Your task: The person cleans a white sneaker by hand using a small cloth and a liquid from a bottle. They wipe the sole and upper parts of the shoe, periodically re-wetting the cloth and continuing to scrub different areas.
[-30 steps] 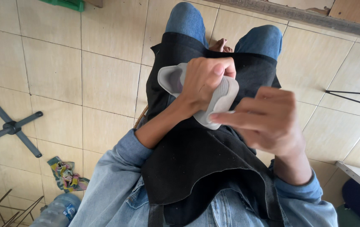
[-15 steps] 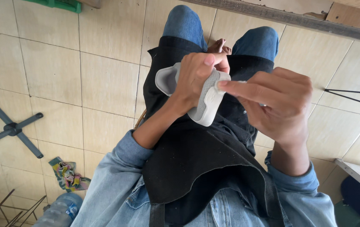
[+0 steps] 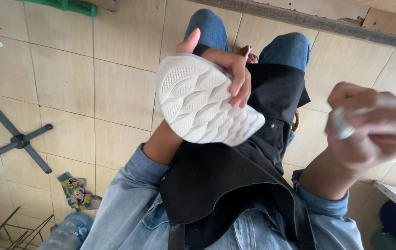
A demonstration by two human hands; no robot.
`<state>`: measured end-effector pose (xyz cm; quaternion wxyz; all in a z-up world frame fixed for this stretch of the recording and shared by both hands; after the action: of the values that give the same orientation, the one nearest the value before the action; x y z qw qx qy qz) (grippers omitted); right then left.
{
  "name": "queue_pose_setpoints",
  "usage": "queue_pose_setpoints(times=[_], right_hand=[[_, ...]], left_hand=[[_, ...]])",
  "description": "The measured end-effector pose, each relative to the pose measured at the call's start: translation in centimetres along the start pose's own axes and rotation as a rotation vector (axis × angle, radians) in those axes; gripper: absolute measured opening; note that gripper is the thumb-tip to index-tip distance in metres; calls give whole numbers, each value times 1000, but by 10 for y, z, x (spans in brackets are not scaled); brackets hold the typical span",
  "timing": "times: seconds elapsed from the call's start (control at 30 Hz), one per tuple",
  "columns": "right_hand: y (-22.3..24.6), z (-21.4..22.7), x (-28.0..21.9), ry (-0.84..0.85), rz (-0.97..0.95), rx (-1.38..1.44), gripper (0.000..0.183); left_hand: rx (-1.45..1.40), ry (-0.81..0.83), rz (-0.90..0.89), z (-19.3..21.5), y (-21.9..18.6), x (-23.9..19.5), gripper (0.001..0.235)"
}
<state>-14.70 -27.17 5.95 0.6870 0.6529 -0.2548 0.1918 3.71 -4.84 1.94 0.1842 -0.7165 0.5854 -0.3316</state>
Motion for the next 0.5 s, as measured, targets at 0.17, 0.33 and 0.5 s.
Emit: queue_pose_setpoints(times=[0.17, 0.33, 0.5], right_hand=[[-14, -9, -14, -281, -340, -53, 1], [-12, -27, -17, -213, -463, -95, 5], [-16, -35, -21, -336, -559, -115, 14]], left_hand=[[-69, -37, -39, -2, 10, 6, 97], [-108, -89, -78, 2, 19, 8, 99], [-136, -192, -137, 1, 25, 6, 99]])
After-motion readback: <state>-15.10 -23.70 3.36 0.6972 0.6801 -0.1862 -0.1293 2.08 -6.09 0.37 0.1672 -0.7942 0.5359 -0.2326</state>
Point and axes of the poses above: each hand's wrist, its own x-axis towards the middle knuckle, its own z-axis out of the back of the hand, y = z × x, the point moved 3 cm from there along x, towards the middle knuckle, and after that the axes turned 2 degrees about x, right-handed, at the moved point
